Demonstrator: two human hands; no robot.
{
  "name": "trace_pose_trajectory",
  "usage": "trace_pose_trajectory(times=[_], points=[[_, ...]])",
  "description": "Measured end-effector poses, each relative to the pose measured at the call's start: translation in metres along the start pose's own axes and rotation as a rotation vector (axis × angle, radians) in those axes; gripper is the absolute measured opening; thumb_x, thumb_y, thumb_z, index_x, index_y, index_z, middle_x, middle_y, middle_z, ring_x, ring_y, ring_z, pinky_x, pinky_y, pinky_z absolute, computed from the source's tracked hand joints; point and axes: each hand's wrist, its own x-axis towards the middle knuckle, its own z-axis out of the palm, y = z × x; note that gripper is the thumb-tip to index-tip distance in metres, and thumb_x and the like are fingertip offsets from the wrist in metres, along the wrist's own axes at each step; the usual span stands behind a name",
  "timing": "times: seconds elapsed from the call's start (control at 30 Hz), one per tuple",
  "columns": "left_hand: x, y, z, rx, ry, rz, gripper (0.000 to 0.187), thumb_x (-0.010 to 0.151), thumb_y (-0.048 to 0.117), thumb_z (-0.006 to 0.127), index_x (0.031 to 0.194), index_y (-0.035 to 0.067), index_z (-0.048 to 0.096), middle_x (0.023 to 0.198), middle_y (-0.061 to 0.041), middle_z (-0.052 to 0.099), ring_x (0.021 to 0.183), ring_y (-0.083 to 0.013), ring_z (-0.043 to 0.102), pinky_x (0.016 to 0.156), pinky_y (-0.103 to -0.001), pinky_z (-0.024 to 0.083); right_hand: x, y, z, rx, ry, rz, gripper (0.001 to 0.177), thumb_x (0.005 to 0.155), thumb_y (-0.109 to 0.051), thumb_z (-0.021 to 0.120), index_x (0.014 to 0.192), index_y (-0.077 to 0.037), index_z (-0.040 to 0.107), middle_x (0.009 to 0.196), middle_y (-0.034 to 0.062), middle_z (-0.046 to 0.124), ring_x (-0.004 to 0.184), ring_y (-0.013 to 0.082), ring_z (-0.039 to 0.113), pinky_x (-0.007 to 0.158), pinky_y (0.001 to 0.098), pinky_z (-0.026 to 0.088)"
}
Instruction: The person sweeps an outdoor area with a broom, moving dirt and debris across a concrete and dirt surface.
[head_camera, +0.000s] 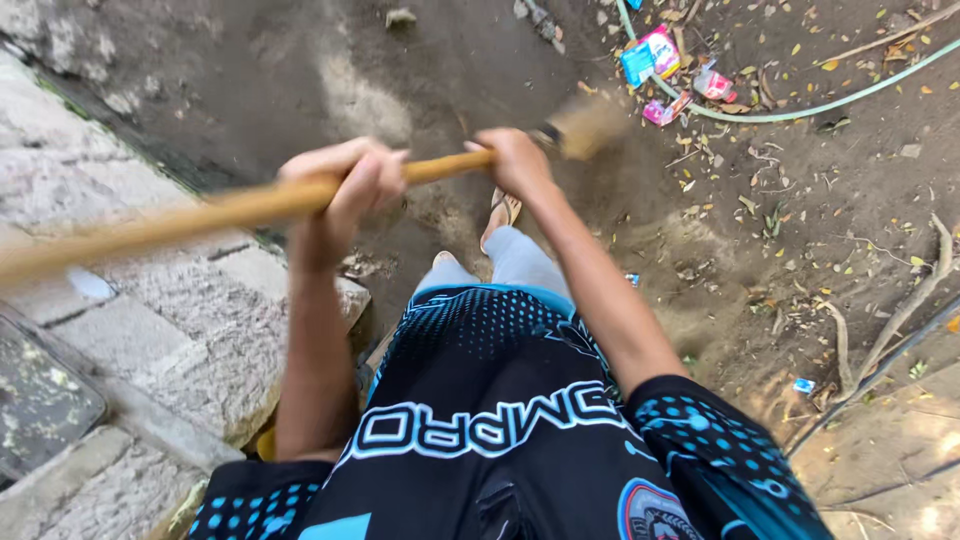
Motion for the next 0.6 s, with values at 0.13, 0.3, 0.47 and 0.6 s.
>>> trace_pose_trajectory(times=[0.13, 0.3, 0.47, 0.6], points=[[0.025, 0.038, 0.012, 0.321, -0.127, 0.213, 0.027, 0.101, 0.012, 0.065, 0.078, -0.002, 0.061, 0.075, -0.005, 0.061, 0.077, -0.0176, 0.063, 0.093, -0.035, 0.059, 0.073, -0.013, 0.020, 0.106, 0.188, -0.382, 0.031, 0.099, -0.027, 0.072, 0.081, -0.005, 0.062, 0.086, 0.0166, 0.066, 0.089, 0.0398, 0.064, 0.078, 0.0480, 0.051], [0.057, -0.046, 0.030, 0.142, -0.211, -0.074, 0.024, 0.099, 0.012, 0.062, 0.079, -0.001, 0.068, 0.080, -0.006, 0.068, 0.079, -0.0157, 0.063, 0.089, -0.038, 0.056, 0.068, 0.100, 0.087, 0.228, 0.297, -0.311, 0.018, 0.084, -0.009, 0.075, 0.098, -0.001, 0.065, 0.105, 0.0187, 0.067, 0.097, 0.0361, 0.066, 0.084, 0.0450, 0.054], [0.089, -0.131, 0.046, -0.217, -0.221, -0.207, 0.036, 0.105, 0.016, 0.056, 0.073, 0.001, 0.060, 0.071, -0.006, 0.062, 0.065, -0.0109, 0.053, 0.106, -0.041, 0.056, -0.012, 0.159, 0.048, 0.176, 0.070, 0.196, 0.009, 0.086, -0.001, 0.067, 0.094, -0.002, 0.066, 0.096, 0.0247, 0.068, 0.090, 0.0401, 0.070, 0.081, 0.0482, 0.055], [0.136, -0.125, 0.013, -0.291, -0.113, -0.218, 0.046, 0.112, 0.020, 0.051, 0.068, 0.005, 0.054, 0.067, -0.002, 0.054, 0.072, -0.0143, 0.061, 0.100, -0.040, 0.059, 0.018, 0.113, -0.003, 0.032, 0.114, 0.167, 0.011, 0.079, -0.006, 0.070, 0.090, -0.007, 0.070, 0.091, 0.0230, 0.069, 0.089, 0.0459, 0.067, 0.072, 0.0532, 0.052]])
